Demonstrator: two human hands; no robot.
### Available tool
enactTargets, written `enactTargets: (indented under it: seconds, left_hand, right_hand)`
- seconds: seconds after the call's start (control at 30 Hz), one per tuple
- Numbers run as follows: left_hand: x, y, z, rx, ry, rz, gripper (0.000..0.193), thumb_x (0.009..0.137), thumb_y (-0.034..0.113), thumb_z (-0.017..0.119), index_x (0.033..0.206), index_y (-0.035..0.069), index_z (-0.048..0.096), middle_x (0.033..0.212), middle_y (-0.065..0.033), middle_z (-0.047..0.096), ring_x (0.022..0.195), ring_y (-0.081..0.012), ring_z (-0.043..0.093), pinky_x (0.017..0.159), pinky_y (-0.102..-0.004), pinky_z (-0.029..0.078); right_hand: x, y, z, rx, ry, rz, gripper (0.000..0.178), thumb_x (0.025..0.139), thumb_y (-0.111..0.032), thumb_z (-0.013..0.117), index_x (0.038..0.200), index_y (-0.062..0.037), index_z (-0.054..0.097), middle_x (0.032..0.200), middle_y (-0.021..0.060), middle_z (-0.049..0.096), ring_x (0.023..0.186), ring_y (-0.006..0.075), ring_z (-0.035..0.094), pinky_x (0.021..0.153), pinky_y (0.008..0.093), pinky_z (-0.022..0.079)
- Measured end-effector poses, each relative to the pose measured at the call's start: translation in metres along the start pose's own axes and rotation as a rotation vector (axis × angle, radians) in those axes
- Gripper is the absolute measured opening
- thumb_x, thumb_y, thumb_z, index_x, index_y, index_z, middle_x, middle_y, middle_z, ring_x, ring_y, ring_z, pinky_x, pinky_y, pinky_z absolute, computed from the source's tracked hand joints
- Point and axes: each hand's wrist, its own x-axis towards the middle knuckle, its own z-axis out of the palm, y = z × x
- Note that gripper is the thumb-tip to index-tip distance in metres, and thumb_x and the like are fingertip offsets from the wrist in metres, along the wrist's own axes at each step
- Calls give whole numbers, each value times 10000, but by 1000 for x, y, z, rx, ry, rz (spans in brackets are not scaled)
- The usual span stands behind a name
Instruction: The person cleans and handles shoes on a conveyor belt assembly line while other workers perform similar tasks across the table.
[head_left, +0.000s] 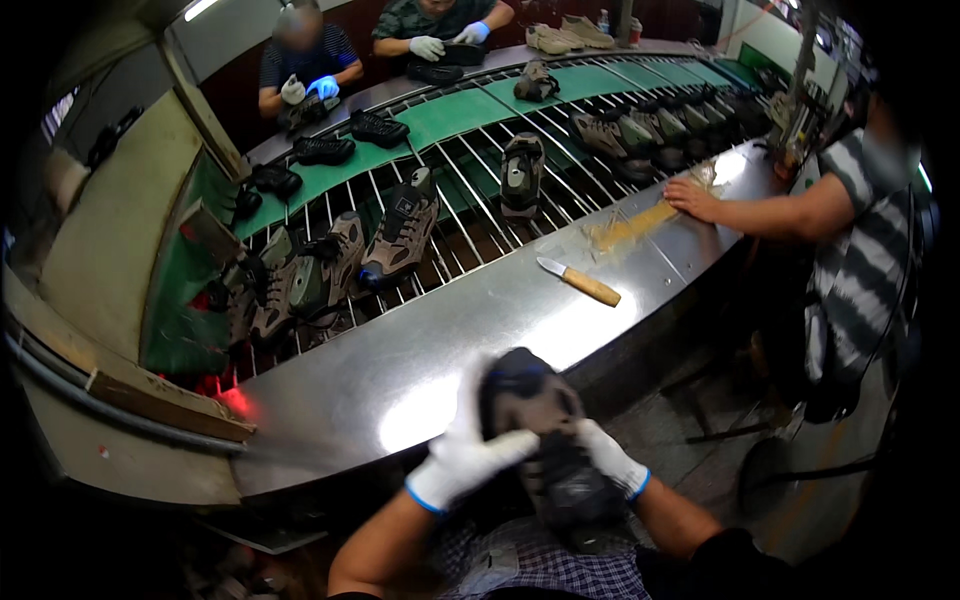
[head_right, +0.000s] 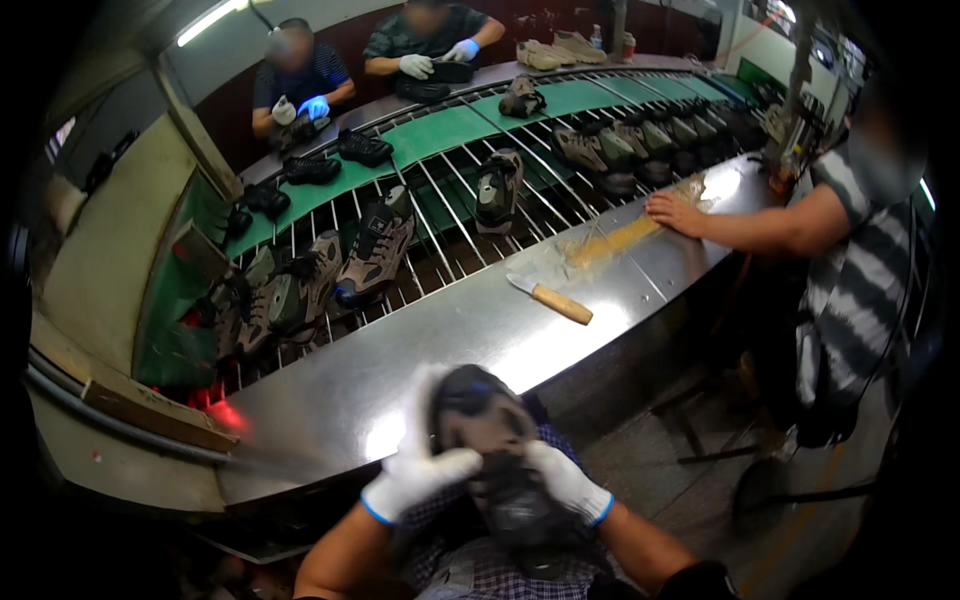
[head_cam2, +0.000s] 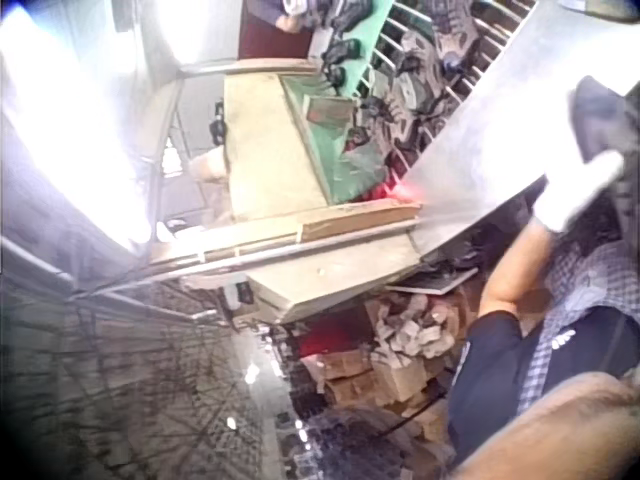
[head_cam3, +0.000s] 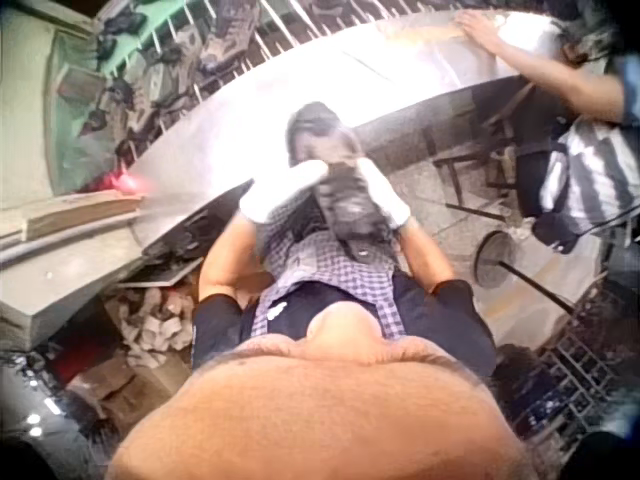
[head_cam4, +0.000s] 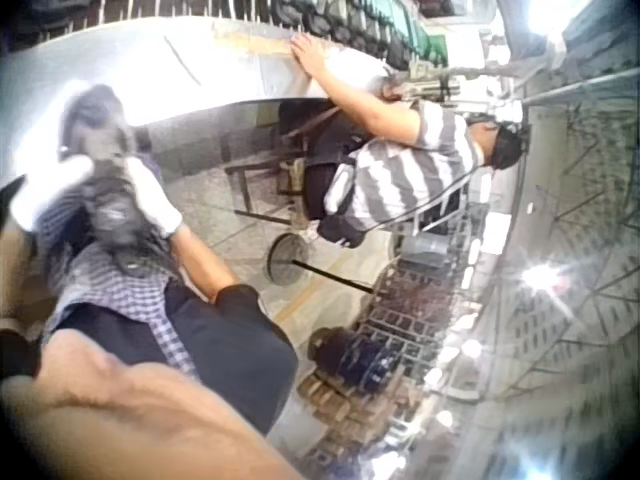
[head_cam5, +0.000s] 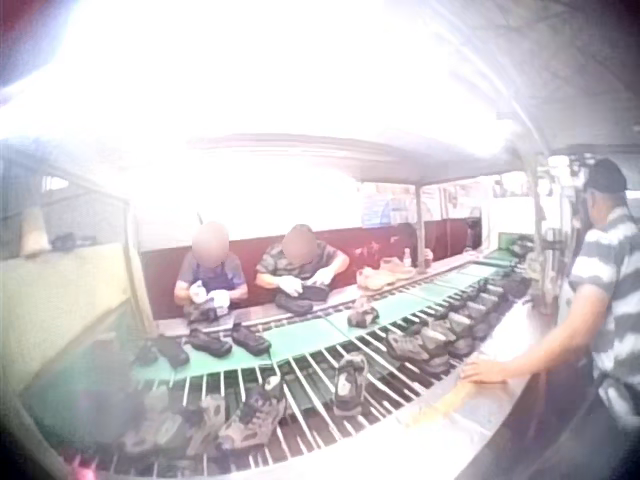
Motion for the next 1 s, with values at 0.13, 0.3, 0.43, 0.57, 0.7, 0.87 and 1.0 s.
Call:
enactTargets:
  seconds: [0.13, 0.3, 0.43, 0.57, 0.7, 0.87, 1.0]
  left_hand:
    - [9, 10, -96, -160, -7, -328, 962, 745, 244, 944, 1545, -20, 479, 1459, -165, 627, 1357, -267, 597, 1186, -398, 457]
    - [-59, -15, -120, -292, 15, -313, 863, 688, 232, 961, 1419, -30, 584, 1371, -166, 674, 1264, -250, 655, 1093, -394, 530]
    - [-54, -1, -106, -74, -59, -352, 711, 760, 107, 931, 1392, 13, 618, 1297, -105, 679, 1189, -203, 648, 1075, -357, 517]
    - [-43, 2, -114, -222, -132, -436, 715, 771, 59, 918, 1409, 15, 600, 1402, -130, 662, 1288, -236, 624, 1154, -395, 475]
    - [-36, -1, -115, -116, -140, -380, 713, 776, 38, 904, 1417, 7, 591, 1347, -103, 671, 1223, -191, 638, 1068, -362, 530]
    - [-32, -5, -118, -82, -114, -381, 717, 779, 23, 902, 1421, 1, 583, 1277, -78, 670, 1158, -154, 645, 1002, -328, 558]
    - [-31, -1, -122, -116, -128, -428, 721, 800, 101, 921, 1431, -3, 588, 1312, -90, 661, 1188, -175, 634, 1064, -345, 518]
  right_hand:
    - [-23, -64, 83, -1041, -204, -75, 796, 1024, -620, 570, 1489, 18, 467, 1121, 299, 747, 1031, 453, 746, 877, 496, 590]
    - [-50, -34, 84, -1206, -483, -451, 608, 1055, -440, 579, 1484, -15, 509, 1149, 266, 729, 921, 404, 763, 772, 455, 637]
    - [-56, -34, 71, -1459, -18, -992, 651, 802, -99, 800, 1413, 4, 602, 1323, 248, 644, 1026, 398, 732, 820, 432, 641]
    - [-8, -29, 97, -1429, 26, -1007, 566, 884, -59, 736, 1421, 32, 581, 1315, 239, 645, 1022, 356, 743, 837, 408, 642]
    - [43, -56, 111, -1462, -142, -857, 425, 1028, -207, 648, 1426, -62, 607, 1207, 193, 713, 994, 343, 754, 821, 406, 633]
    - [114, -49, 119, -1274, -300, -806, 421, 1118, -361, 510, 1429, -93, 605, 1056, 234, 771, 907, 401, 767, 832, 477, 611]
    - [108, -58, 129, -1249, -294, -505, 424, 1085, -279, 549, 1442, -54, 590, 1210, 239, 743, 1115, 408, 729, 979, 449, 578]
